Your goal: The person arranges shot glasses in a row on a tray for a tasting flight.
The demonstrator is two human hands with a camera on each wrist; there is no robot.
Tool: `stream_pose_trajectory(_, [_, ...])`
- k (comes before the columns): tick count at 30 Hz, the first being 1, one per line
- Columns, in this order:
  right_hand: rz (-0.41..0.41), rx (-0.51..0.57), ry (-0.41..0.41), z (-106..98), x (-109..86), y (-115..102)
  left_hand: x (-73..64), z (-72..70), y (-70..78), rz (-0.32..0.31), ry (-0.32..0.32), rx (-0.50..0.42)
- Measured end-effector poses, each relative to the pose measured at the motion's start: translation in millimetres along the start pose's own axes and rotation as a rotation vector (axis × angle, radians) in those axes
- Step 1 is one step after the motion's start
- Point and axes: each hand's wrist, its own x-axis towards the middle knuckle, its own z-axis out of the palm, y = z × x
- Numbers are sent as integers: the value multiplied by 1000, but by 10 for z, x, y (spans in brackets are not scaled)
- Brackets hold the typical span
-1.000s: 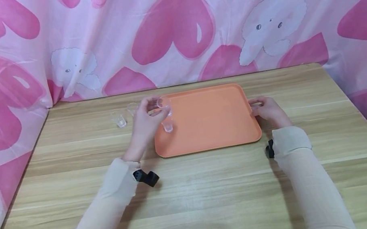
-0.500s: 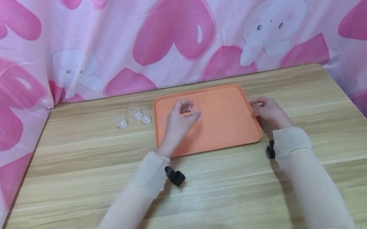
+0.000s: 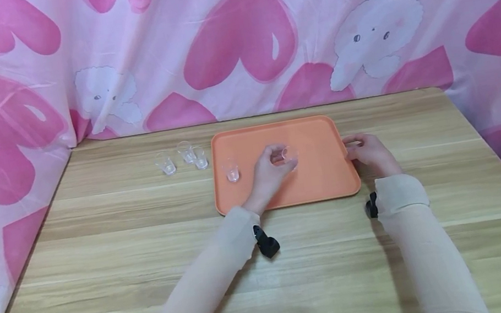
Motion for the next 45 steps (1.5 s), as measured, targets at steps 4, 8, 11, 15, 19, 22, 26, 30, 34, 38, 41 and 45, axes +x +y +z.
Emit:
stream_pose_trajectory(4, [-7, 17, -4, -1, -2, 11, 14, 67, -33, 2, 8, 21])
stream_pose_trajectory(8, [-1, 12, -8, -7, -3, 15, 22, 103, -38, 3, 3, 38])
stream_pose_trajectory(11, [6, 12, -4, -8, 4, 14, 26, 124, -40, 3, -3, 41])
stream_pose_trajectory(15, [14, 6, -2, -5, 9, 7, 29, 152, -38, -5, -7, 45])
stream_pose_trajectory(19, [19, 1, -2, -5, 6, -1, 41, 179, -32, -8, -9, 50])
stream_pose_trajectory(22, [14, 2, -3, -1, 1, -7, 52, 199, -39, 1, -12, 68])
stream_pose_trajectory(26, [14, -5, -6, 7, -6, -13, 58, 217, -56, 12, -20, 98])
stream_pose_trajectory(30, [28, -6, -9, 11, -12, -16, 51, 222, -58, 12, -20, 101])
stream_pose_trajectory(34, [41, -1, -12, 14, -16, -15, 40, 221, -51, 10, -20, 100])
stream_pose_trajectory(38, [40, -3, -10, 13, -14, -20, 33, 220, -58, 9, -29, 99])
stream_pose_trajectory(41, [40, -2, -9, 11, -6, -21, 17, 212, -47, 15, -41, 110])
stream_pose_trajectory(45, [41, -5, -8, 10, -1, -20, -25, 176, 22, 51, -50, 135])
